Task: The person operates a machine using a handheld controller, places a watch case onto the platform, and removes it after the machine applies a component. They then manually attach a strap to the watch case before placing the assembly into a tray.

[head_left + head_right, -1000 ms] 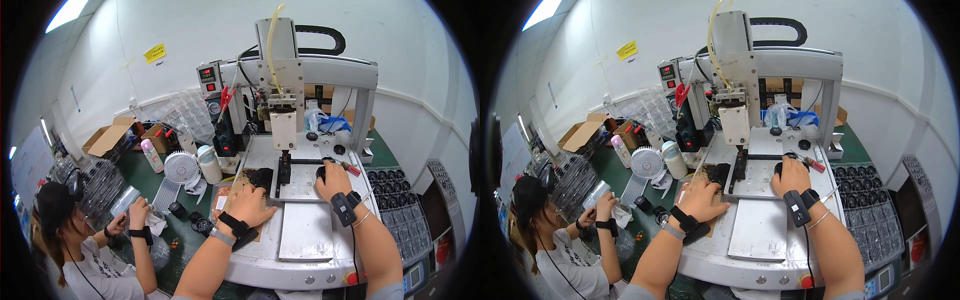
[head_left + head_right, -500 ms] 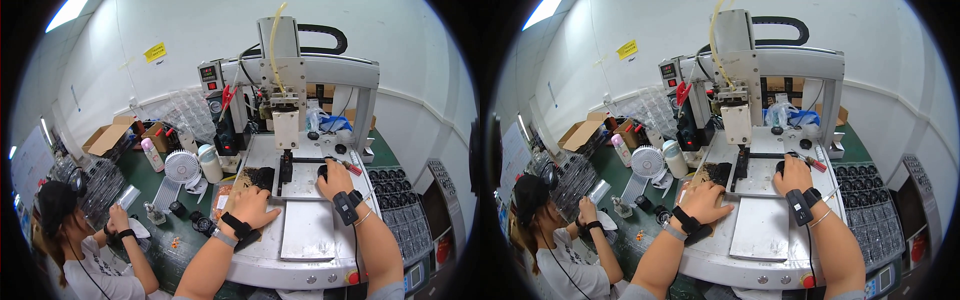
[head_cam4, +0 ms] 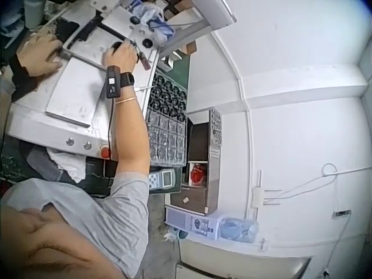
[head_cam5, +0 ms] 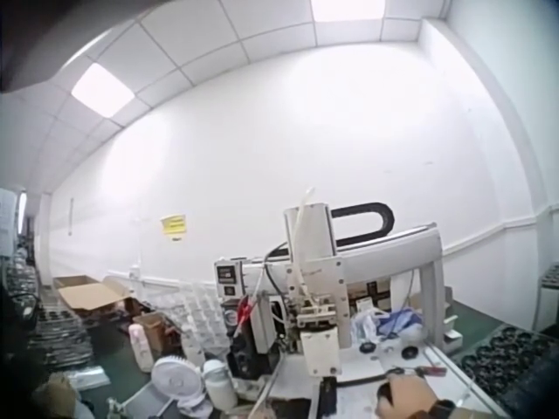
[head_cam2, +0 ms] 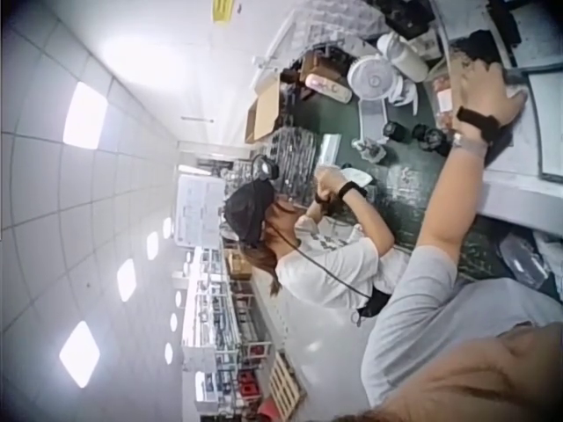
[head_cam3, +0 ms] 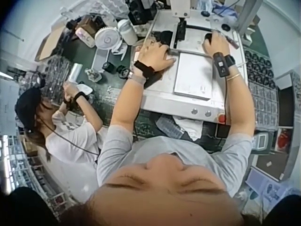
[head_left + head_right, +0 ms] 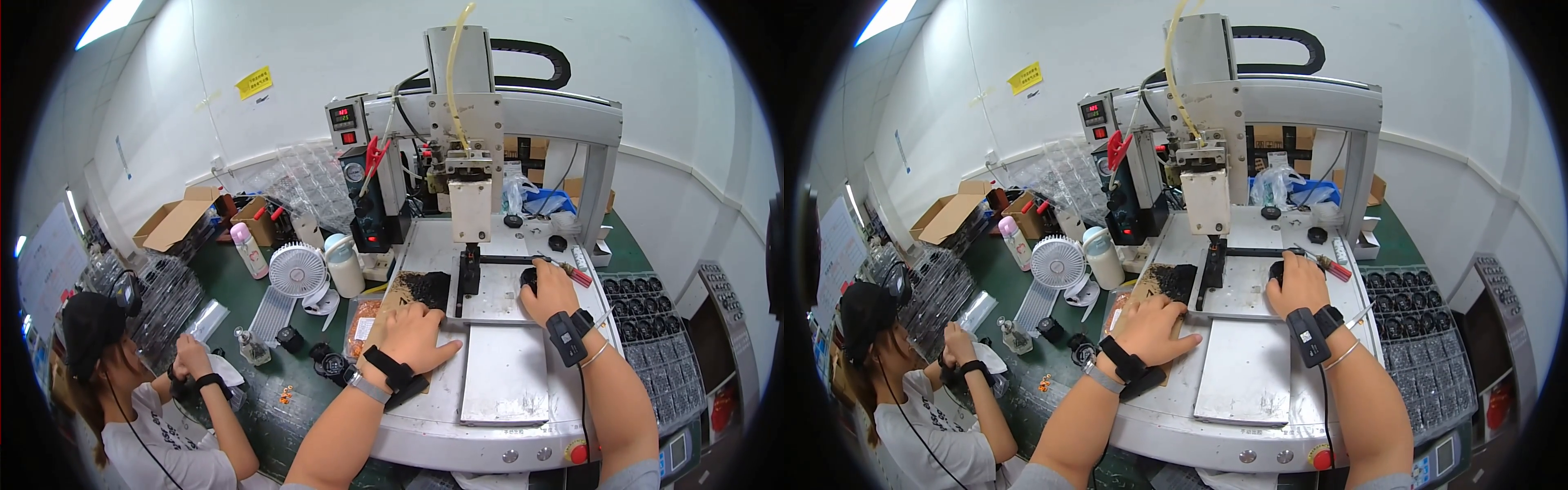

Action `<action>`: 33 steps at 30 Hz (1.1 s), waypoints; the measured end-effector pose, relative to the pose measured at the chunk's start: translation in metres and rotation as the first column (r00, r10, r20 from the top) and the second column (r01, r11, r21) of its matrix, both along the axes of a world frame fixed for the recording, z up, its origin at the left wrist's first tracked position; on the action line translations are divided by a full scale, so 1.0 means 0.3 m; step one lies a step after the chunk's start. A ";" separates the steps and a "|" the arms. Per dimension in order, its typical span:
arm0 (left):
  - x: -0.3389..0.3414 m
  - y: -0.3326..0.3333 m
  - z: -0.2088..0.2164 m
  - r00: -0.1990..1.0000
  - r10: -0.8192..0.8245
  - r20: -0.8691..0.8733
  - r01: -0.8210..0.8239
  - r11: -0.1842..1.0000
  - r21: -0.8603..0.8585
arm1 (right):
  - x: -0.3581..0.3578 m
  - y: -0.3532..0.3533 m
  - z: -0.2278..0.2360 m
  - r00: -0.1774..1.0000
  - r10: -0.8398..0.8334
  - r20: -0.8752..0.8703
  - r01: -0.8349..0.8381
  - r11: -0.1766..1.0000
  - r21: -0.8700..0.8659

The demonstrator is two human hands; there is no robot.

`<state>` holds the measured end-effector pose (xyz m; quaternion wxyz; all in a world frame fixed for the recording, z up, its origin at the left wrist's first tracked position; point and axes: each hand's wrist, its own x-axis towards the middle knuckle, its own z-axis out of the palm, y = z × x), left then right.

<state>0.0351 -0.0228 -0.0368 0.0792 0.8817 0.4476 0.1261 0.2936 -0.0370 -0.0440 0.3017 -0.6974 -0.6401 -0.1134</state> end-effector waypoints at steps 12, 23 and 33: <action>-0.022 -0.006 0.003 0.999 0.002 0.051 -0.004 1.000 0.029 | -0.014 0.028 -0.012 0.999 0.051 0.007 -0.051 0.998 0.026; -0.011 -0.046 0.076 0.520 -0.362 0.773 -0.045 0.893 0.448 | 0.108 0.047 -0.107 0.999 0.036 0.000 -0.036 0.999 0.025; 0.044 -0.061 0.010 0.331 -0.591 0.735 0.016 0.783 0.622 | 0.070 0.027 -0.070 0.994 0.078 -0.077 -0.078 0.997 0.009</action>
